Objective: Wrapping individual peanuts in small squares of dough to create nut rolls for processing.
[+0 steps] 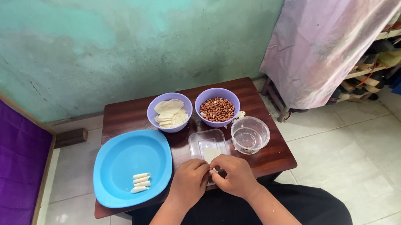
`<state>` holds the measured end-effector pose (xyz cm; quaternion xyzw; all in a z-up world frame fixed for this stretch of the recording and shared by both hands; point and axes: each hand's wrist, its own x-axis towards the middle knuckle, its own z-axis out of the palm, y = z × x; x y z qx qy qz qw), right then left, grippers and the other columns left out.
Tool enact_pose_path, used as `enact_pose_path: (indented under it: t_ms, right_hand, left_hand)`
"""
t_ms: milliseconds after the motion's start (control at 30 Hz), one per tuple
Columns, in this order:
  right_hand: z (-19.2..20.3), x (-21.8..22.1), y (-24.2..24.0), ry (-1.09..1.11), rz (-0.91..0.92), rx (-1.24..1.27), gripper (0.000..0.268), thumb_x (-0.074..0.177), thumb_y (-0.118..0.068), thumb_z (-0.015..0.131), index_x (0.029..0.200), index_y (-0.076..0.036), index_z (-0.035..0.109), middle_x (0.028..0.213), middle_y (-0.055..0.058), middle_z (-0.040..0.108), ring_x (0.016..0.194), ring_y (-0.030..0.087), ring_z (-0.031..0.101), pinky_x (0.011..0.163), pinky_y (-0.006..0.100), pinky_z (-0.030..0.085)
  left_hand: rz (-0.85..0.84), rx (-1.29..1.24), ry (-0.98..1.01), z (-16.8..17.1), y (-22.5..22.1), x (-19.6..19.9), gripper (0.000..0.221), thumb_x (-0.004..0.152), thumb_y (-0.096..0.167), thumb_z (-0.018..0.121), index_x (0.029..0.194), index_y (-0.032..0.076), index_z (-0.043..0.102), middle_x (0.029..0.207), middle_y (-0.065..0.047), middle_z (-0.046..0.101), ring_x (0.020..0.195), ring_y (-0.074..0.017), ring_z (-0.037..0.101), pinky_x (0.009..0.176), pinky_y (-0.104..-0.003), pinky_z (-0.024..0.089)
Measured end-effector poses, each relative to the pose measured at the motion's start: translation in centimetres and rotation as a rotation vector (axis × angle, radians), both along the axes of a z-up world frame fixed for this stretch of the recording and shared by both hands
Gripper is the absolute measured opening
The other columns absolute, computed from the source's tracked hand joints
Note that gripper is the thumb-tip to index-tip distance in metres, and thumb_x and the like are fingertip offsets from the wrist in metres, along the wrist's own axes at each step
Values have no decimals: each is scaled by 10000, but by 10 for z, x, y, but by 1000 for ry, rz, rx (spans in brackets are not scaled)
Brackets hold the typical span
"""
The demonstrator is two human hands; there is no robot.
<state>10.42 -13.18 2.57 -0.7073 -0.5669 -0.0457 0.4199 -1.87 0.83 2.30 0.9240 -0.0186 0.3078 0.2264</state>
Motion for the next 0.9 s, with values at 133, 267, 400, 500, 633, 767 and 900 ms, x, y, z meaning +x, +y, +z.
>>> enact_pose_path:
  t_ms: [133, 267, 400, 500, 633, 767, 900]
  right_hand:
    - [1, 1, -1, 15, -3, 35, 63, 818, -111, 692, 875, -126, 669, 801, -15, 705, 692, 159, 635, 627, 297, 505]
    - [9, -1, -2, 8, 50, 80, 34, 861, -101, 700, 885, -105, 677, 804, 7, 707, 686, 165, 623, 636, 298, 507]
    - [11, -2, -1, -1, 47, 123, 37, 881, -102, 713, 914, -91, 699, 836, 17, 733, 674, 161, 636, 613, 283, 518]
    - [3, -1, -3, -21, -20, 136, 61, 879, -129, 733, 927, -108, 702, 836, 12, 728, 645, 151, 633, 606, 277, 521]
    - [5, -1, -2, 15, -55, 127, 29, 895, -130, 704, 895, -102, 696, 832, 13, 729, 672, 157, 650, 611, 281, 521]
    - [-5, 1, 0, 60, -87, 146, 54, 872, -156, 743, 919, -149, 716, 742, 18, 678, 663, 210, 655, 635, 318, 542]
    - [-12, 2, 2, 113, -132, 141, 99, 837, -196, 799, 923, -195, 750, 641, 35, 643, 617, 255, 662, 615, 339, 563]
  left_hand:
    - [24, -5, 8, -11, 3, 5, 89, 823, -3, 675, 890, 36, 719, 905, -111, 726, 856, -289, 680, 757, -406, 548]
    - [33, 0, -10, 6, -1, -2, 137, 870, 63, 663, 994, 40, 714, 971, -122, 697, 916, -309, 638, 830, -438, 516]
    - [84, 18, 12, -6, 1, -1, 266, 931, 167, 648, 1143, 31, 732, 1154, -146, 733, 1163, -364, 638, 1025, -490, 465]
    - [83, 10, 27, 0, -2, -2, 190, 940, 163, 651, 1053, 39, 740, 1089, -127, 740, 1062, -322, 667, 996, -468, 485]
    - [91, -12, 64, -6, -1, -3, 199, 923, 148, 676, 1070, 33, 744, 1090, -132, 743, 1064, -315, 673, 1000, -464, 497]
    - [130, 69, 140, -2, -2, -4, 352, 931, 216, 675, 1252, 71, 673, 1273, -143, 669, 1262, -380, 572, 1073, -536, 421]
    - [194, 128, 264, -11, -1, 2, 358, 949, 319, 657, 1250, 132, 707, 1268, -98, 679, 1289, -320, 587, 1104, -547, 401]
